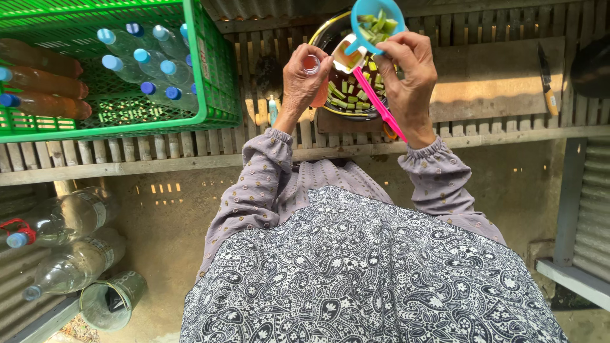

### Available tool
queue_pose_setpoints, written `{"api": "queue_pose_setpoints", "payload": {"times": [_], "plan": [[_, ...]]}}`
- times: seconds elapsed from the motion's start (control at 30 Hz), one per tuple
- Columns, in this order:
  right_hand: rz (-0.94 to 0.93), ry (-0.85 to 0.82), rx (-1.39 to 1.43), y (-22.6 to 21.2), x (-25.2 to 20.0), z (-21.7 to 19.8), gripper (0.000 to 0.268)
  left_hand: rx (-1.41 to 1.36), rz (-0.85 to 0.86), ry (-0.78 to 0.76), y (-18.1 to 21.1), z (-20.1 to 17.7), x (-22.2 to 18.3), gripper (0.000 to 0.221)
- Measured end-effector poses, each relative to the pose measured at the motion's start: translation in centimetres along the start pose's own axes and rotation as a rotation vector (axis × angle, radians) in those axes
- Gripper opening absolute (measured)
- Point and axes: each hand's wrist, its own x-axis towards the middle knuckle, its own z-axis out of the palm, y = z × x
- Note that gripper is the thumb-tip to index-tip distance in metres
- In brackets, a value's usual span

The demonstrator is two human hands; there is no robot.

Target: The person uses a blue funnel and a pink scoop to transfer chopped green vegetables from a large metal bowl into clear plastic bottles. They seal each filled bottle with a blue cap and place it into a green crate.

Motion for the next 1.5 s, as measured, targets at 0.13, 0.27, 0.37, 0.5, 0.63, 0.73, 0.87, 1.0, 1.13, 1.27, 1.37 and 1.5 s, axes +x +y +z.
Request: {"api": "queue_pose_setpoints", "payload": {"times": [0.13,0.27,0.37,0.5,0.63,0.73,0.87,1.0,1.13,1.27,1.37,1.5], "plan": [[0.181,-0.018,-0.079,5.5,-2.4,-0.2,0.012,0.011,0.018,0.009,0.3,0.1,-0.1,0.017],[0.368,-0.101,-0.100,11.5,-5.7,1.2,0.010,0.021,0.028,0.014,0.3,0.1,-0.1,0.017],[0.680,-0.041,0.197,15.6,-7.7,2.3,0.015,0.018,0.028,0.003,0.4,0.1,-0.1,0.017],[1.049,0.030,0.637,19.8,-8.9,3.5,0.015,0.021,0.008,-0.013,0.7,0.2,-0.4,0.016],[1.215,0.138,0.953,21.5,-9.5,3.8,0.018,0.067,0.018,-0.019,0.9,0.4,-0.6,0.017],[1.286,0.176,1.079,21.2,-9.6,3.6,0.018,0.088,0.013,-0.022,1.0,0.5,-0.6,0.016],[1.327,0.227,1.156,20.5,-9.6,3.3,0.018,0.090,0.006,-0.017,0.9,0.5,-0.6,0.016],[1.365,0.281,1.089,21.0,-10.0,2.9,0.016,0.079,0.010,-0.019,0.8,0.4,-0.7,0.015],[1.320,0.295,1.036,22.5,-11.1,1.9,0.015,0.070,-0.005,-0.022,0.9,0.3,-0.7,0.015],[1.310,0.294,0.962,23.8,-11.8,2.0,0.016,0.058,-0.034,-0.018,1.0,0.3,-0.6,0.015],[1.278,0.340,0.916,24.3,-12.3,2.2,0.015,0.072,-0.019,-0.009,1.3,0.1,-0.7,0.014],[1.254,0.266,0.801,24.7,-12.7,1.7,0.015,0.089,0.003,-0.008,1.6,-0.1,-1.0,0.013]]}}
